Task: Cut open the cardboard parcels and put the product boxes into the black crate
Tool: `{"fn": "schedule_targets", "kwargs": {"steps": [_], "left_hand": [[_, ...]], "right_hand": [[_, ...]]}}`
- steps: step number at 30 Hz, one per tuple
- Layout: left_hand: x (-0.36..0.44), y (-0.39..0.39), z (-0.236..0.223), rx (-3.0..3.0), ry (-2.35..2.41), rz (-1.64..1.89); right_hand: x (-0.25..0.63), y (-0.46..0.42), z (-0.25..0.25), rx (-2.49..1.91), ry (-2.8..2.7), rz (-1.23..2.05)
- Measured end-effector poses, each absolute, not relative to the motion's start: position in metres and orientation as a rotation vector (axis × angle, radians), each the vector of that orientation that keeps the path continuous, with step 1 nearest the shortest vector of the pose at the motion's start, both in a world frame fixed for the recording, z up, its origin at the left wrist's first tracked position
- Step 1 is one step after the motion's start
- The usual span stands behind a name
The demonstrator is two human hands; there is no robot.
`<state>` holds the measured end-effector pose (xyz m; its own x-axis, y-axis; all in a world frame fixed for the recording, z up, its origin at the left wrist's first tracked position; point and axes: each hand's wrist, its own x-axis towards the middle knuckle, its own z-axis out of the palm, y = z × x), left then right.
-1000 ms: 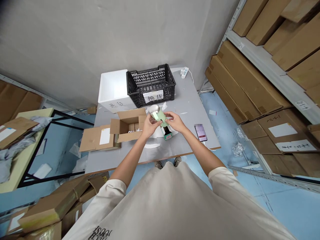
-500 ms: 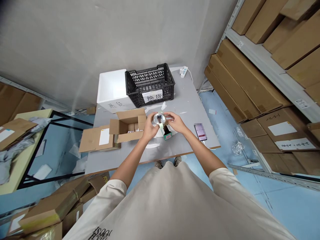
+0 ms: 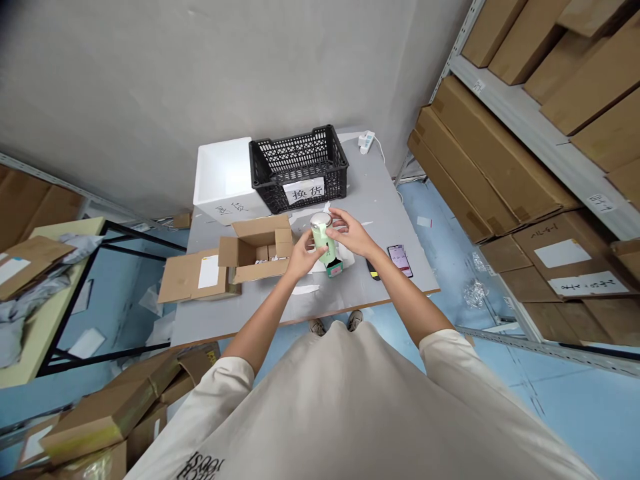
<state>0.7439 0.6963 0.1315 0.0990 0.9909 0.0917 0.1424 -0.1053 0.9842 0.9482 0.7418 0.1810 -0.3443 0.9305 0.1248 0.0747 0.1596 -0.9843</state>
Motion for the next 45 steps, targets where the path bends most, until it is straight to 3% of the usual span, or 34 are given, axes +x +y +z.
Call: {"fn": "schedule_targets", "kwargs": {"steps": [20,35,45], "left_hand": [[0.755,0.7,0.129,1.529,1.133,1.118],[0.734,0.682,0.063,1.977,1.515,0.562],[0.731,0.679,0.05,1.92,1.593,0.58]], "right_hand": [[0.958,0.743,0.194,-1.136,-1.83,0.947],[0.97,0.748,0.186,-1.284,-1.683,0.82],[0.963,0.747,0.181,-1.273,-1.671,0.835]]}}
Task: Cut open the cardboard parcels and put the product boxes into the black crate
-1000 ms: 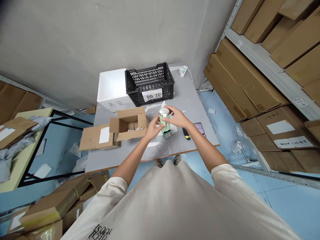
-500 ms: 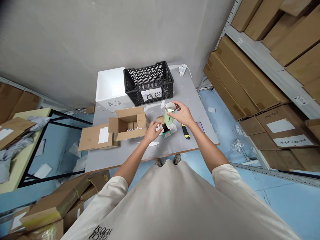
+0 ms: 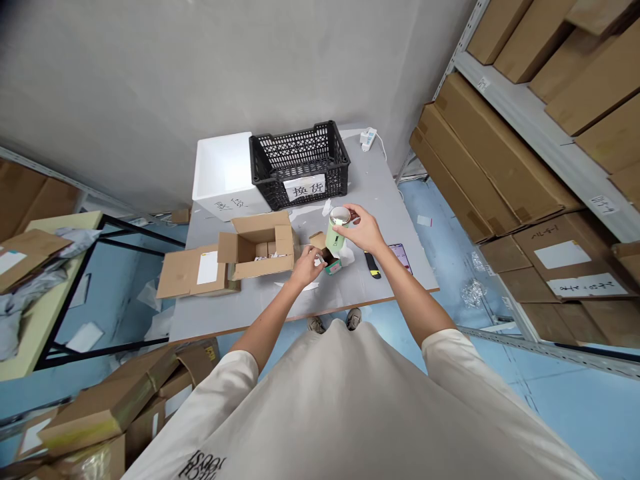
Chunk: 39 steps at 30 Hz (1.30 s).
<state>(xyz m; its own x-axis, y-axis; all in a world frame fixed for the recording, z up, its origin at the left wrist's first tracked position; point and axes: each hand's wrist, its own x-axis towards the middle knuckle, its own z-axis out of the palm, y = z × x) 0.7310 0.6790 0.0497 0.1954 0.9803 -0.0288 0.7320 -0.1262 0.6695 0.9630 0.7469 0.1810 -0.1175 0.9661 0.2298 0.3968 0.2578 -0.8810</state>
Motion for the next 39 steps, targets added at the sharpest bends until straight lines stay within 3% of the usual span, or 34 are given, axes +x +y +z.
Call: {"fn": "schedule_targets", "kwargs": {"steps": [13,21,39], "left_hand": [[0.719,0.671,0.026,1.853,1.426,0.943],[0.712,0.667,0.023,1.89,1.466,0.955],[0.715,0.673,0.046,1.98,1.461,0.762]], "right_hand": [[0.948,0.749,0.149,-1.26,-1.497,0.921],[0.95,0.744,0.133,-1.321,-1.431,0.978],[0.946,0.728,0.128,-1.318,-2.008,0.749]]}}
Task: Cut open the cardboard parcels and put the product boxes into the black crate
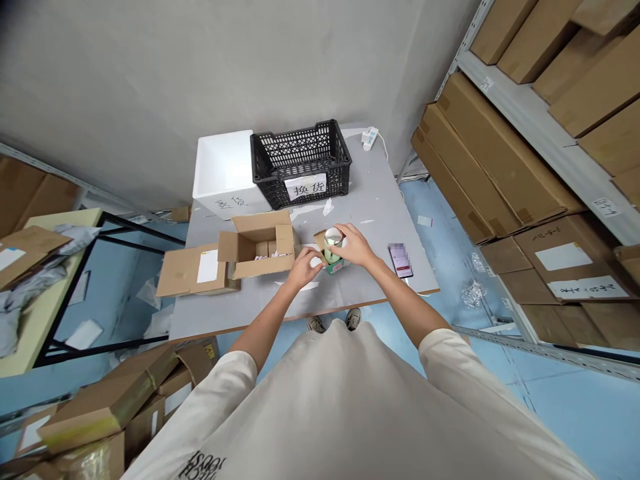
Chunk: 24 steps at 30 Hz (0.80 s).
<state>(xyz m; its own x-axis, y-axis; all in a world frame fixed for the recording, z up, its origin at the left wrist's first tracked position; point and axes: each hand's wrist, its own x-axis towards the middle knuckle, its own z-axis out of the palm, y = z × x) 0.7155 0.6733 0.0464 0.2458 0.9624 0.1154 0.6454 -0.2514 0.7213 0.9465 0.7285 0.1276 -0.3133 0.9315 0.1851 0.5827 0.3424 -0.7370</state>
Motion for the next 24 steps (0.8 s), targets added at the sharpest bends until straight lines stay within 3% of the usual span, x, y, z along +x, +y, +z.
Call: {"fn": "schedule_targets", "kwargs": {"steps": [10,24], "left_hand": [[0.717,0.675,0.044,2.0,1.454,0.752],[0.722,0.677,0.048,1.968,1.506,0.737]], "right_hand": [[0.934,0.718,0.062,-1.477,-2.253,0.598],[0.932,0.714,0.057,-1.516,-2.344,0.581]]}}
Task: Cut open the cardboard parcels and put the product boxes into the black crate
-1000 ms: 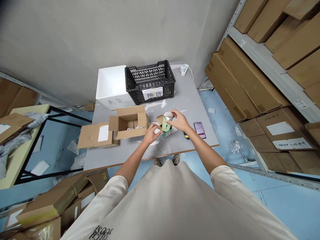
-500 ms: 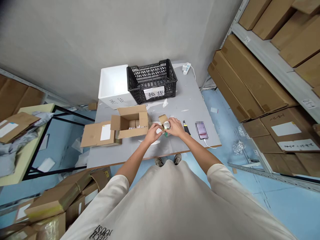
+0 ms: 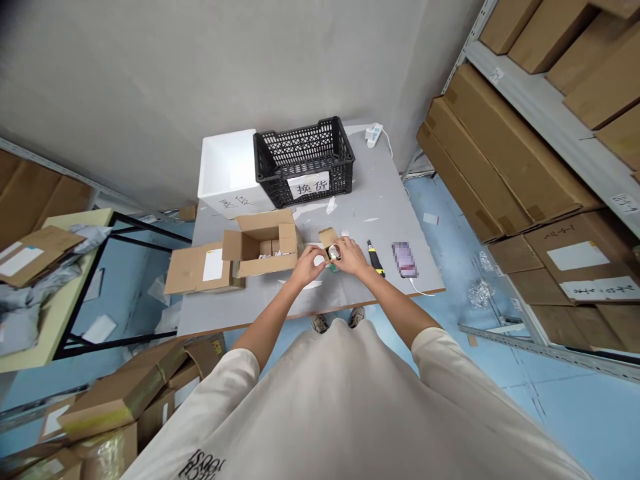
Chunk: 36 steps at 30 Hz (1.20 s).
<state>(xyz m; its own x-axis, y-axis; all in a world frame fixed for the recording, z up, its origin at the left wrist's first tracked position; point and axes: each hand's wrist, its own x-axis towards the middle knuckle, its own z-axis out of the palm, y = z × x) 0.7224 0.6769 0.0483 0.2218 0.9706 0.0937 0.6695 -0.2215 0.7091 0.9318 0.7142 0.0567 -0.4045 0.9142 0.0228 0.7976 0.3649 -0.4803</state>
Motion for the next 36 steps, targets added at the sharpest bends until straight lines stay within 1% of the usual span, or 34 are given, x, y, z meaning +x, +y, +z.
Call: {"fn": "schedule_targets", "kwargs": {"steps": [4,7,9,13,15,22,28,32,36], "left_hand": [[0.723,0.676,0.048,1.955,1.495,0.751],[0.722,0.676,0.044,1.937,1.469,0.79],[0.722,0.676,0.041,1.877,1.461,0.828],[0.725,0.672,0.033,1.707,1.511,0.895],[0.727,0.669,0.03,1.692,1.519,0.889],[0.742,0.672,0.019,1.828,1.475,0.829],[0.743,0.68,0.017,1.883,1.516,0.762],[0.739,0.68,0.022,1.964,1.504,0.663],[0.737,0.679,0.023,1.983,1.468,0.661]], "right_hand": [[0.937,0.716,0.056,-1.484,-2.296,0.66],[0.94,0.718,0.056,-1.405,-2.211,0.788],[0.943,0.719,0.056,-1.381,-2.073,0.918],[0.953,0.724,0.049,-1.476,-1.701,1.114],[0.958,0.725,0.046,-1.499,-1.655,1.139],[0.959,0.72,0.038,-1.401,-1.798,1.158],[0.954,0.727,0.029,-1.578,-1.68,1.176],[0.952,0.737,0.025,-1.6,-1.661,1.238],[0.947,0.746,0.026,-1.592,-1.568,1.322]]}}
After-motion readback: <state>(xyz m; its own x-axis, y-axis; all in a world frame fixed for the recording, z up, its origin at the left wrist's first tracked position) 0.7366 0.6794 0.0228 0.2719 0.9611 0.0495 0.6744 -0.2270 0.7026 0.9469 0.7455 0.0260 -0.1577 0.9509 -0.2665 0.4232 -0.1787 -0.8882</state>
